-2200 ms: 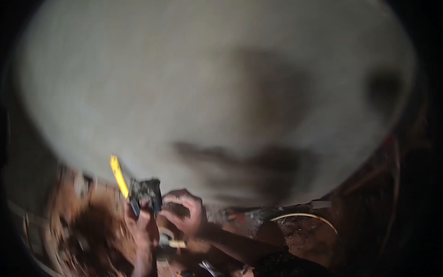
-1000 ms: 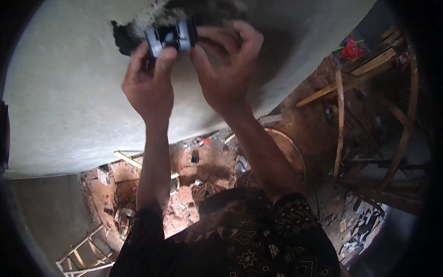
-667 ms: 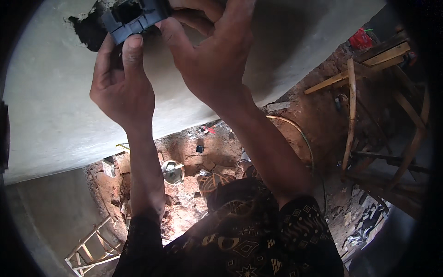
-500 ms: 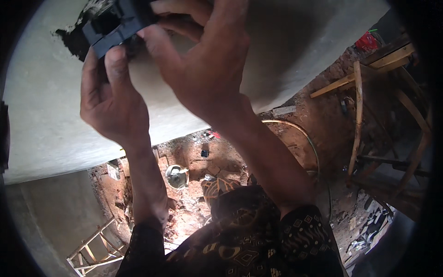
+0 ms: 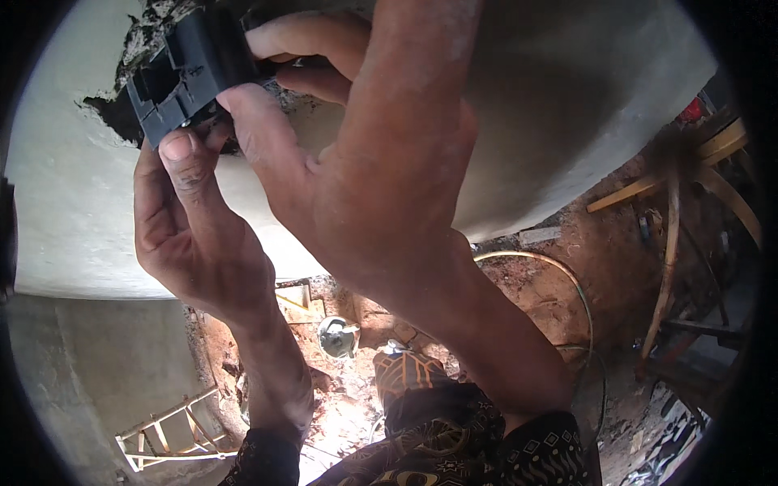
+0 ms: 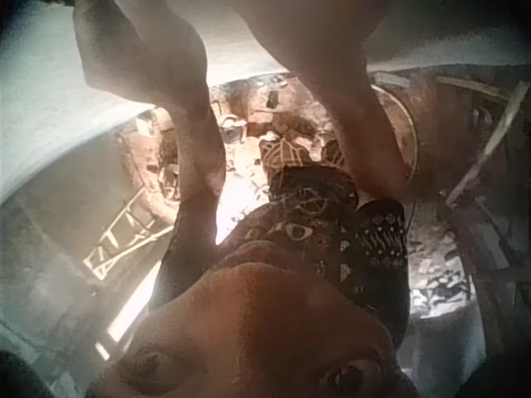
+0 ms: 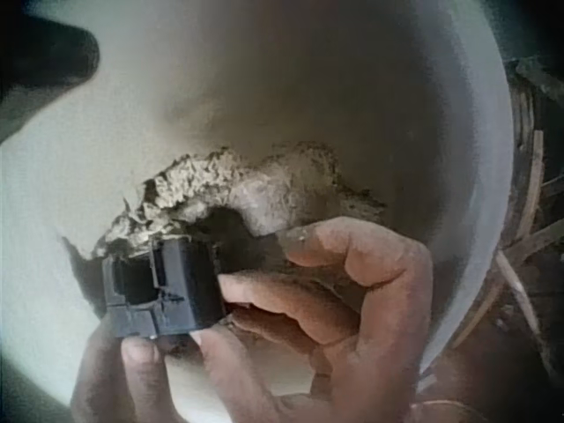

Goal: The person is installing an electrical junction box into a concrete wall using mortar.

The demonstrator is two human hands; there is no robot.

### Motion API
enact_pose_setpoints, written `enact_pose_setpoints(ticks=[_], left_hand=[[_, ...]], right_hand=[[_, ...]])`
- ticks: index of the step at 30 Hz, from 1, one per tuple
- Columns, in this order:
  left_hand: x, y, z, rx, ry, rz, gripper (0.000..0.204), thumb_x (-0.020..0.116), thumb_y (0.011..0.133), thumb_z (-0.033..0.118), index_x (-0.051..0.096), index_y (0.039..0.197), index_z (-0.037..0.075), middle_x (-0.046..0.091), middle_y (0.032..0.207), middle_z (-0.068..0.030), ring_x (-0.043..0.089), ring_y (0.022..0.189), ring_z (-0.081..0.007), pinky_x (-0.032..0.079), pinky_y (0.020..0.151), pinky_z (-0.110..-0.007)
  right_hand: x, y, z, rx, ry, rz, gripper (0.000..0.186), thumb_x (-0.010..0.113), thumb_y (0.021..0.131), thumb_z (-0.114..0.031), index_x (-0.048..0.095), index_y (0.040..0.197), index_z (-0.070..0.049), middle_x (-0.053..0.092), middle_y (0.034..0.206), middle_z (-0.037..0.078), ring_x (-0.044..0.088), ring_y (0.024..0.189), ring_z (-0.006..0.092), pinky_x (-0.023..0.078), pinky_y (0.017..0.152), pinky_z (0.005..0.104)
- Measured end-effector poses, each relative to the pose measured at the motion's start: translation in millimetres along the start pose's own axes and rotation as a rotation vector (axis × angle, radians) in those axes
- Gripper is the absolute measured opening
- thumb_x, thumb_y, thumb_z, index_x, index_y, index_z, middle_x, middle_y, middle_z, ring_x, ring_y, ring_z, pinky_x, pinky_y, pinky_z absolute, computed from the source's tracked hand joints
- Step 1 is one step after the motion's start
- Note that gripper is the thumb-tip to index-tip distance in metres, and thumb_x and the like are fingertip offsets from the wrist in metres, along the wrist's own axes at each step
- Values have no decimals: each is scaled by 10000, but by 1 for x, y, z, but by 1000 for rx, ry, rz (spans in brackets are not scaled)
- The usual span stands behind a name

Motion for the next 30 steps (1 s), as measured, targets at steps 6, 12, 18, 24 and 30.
enact_pose_setpoints(ticks=[6,12,18,24,30], left_hand=[[1,-1,-1,-62,-70,14,340,642,1039,169,639,1237,-108,737,1039,-130,681,935,-155,542,866,-275],[0,-5,-3,-153,-105,20,291,674,1016,117,654,1218,-92,728,1055,-110,654,943,-110,524,827,-239],[-3,-3,-3,-216,-47,60,266,686,1007,125,683,1153,-98,733,965,-102,665,869,-107,531,775,-235],[0,6,2,-73,113,126,224,676,1004,114,717,1054,-100,736,793,-107,675,714,-108,531,644,-248],[-4,9,8,-100,118,126,249,706,996,133,717,1025,-115,740,806,-106,676,724,-105,516,658,-217]], right_hand=[[6,8,-4,5,-36,-45,704,763,832,119,307,1353,-10,547,1275,172,705,1048,229,625,860,296],[-1,7,1,98,-56,-5,726,788,817,109,317,1361,13,474,1335,156,708,1057,220,641,839,281],[5,15,-8,155,-97,-44,720,811,820,71,338,1359,5,497,1296,143,707,1055,208,633,831,274],[6,24,-7,176,147,-112,674,800,840,64,348,1336,-6,590,1248,164,703,1050,200,622,826,269],[0,19,2,204,100,-139,672,799,841,64,349,1335,-6,595,1245,165,702,1050,199,621,827,269]])
Point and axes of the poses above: each hand's wrist, its own y-axis towards the middle knuckle, its own x-axis out of the palm, z = x × y, the point moved 6 cm from there along y, towards the middle knuckle
